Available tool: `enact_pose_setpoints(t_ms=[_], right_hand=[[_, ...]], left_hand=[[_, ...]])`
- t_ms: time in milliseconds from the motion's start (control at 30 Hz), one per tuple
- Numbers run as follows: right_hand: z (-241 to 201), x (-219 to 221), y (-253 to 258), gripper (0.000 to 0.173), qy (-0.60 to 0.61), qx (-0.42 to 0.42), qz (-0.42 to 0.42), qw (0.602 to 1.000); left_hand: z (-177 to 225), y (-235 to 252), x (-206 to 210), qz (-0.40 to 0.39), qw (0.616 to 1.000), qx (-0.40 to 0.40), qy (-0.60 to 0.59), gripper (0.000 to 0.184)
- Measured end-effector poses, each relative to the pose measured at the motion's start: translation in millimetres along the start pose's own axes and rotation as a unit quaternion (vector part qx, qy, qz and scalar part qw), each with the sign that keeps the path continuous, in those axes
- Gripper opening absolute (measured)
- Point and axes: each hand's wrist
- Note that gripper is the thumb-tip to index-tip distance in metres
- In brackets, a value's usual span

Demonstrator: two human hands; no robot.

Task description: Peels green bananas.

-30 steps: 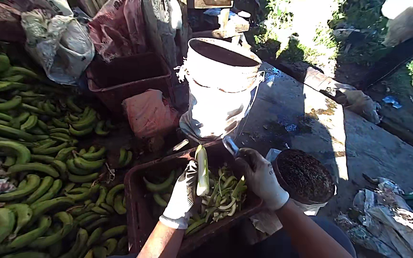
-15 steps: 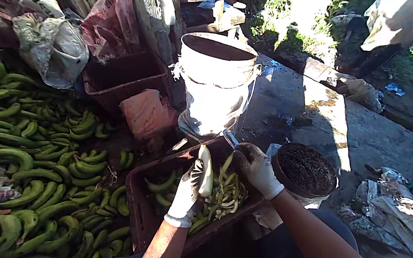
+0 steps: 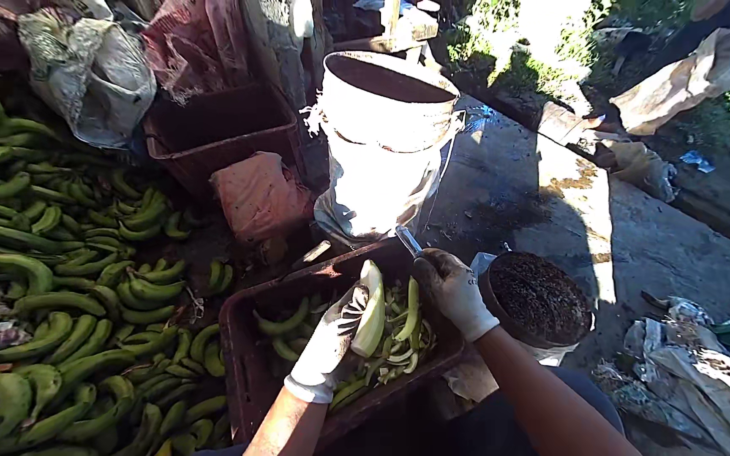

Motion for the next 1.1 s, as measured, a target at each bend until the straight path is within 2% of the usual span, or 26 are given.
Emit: enact_pose_setpoints(t_ms=[67,133,233,333,400,500,567,633,700,767,867,933,1033,1100], right_hand=[[-8.9,0.0,-13.6,0.051,0.028,-0.040,0.007,0.999],[-20.0,8.8,-36.7,0.049,0.046,-0.103,-0.020,0.993],[-27.2,25.5,-66.6,0.046,0.006,-0.193,-0.066,0.979],[-24.8,35.6,-69.0,0.046,-0.038,-0.246,-0.076,0.965],[-22.8,33.9,-57.9,0.045,-0.030,-0.232,-0.074,0.970],[-18.5,23.2,-34.4,0.044,-0.015,-0.171,-0.072,0.983],[-12.8,14.0,-17.3,0.045,-0.033,-0.109,-0.082,0.990],[-3.1,6.0,-2.4,0.047,-0.049,-0.036,-0.087,0.994],[2.9,0.7,3.0,0.050,-0.028,0.011,-0.057,0.998],[-2.1,-2.1,-2.8,0.051,-0.011,-0.001,-0.022,1.000],[-17.8,1.1,-22.7,0.054,-0.004,-0.082,-0.016,0.997],[-24.6,7.1,-38.5,0.051,-0.002,-0.131,-0.038,0.991],[-26.2,19.9,-55.8,0.047,-0.020,-0.203,-0.072,0.976],[-23.1,27.4,-59.4,0.045,-0.034,-0.237,-0.085,0.967]], left_hand=[[-5.3,7.6,-5.8,0.045,0.997,0.034,-0.049,0.043],[-8.5,13.4,-10.6,0.130,0.984,0.078,-0.094,0.039],[-8.0,16.6,-14.8,0.218,0.964,0.087,-0.125,0.036],[-1.9,10.7,-11.7,0.195,0.970,0.087,-0.114,0.037],[-1.7,1.6,-5.0,0.177,0.979,0.103,0.001,0.036],[0.5,-9.5,1.6,0.085,0.982,0.094,0.140,0.041],[2.2,-8.5,0.2,0.002,0.987,0.081,0.142,0.045],[7.7,-8.9,2.5,-0.040,0.987,0.054,0.148,0.045],[9.5,-8.0,5.2,-0.033,0.991,0.042,0.126,0.045],[7.2,-4.9,2.4,0.015,0.993,0.055,0.103,0.046],[-2.3,4.4,-8.6,0.106,0.990,0.071,-0.051,0.040],[-2.1,10.2,-10.7,0.167,0.969,0.064,-0.171,0.038],[0.6,14.8,-12.1,0.213,0.950,0.056,-0.224,0.037],[1.7,14.1,-13.6,0.203,0.952,0.046,-0.222,0.040]])
Point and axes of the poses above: each hand's wrist, its own y-axis towards the middle knuckle, its own x-axis out of the palm, z = x × y, and after that the axes turned 5 degrees about y, right-handed
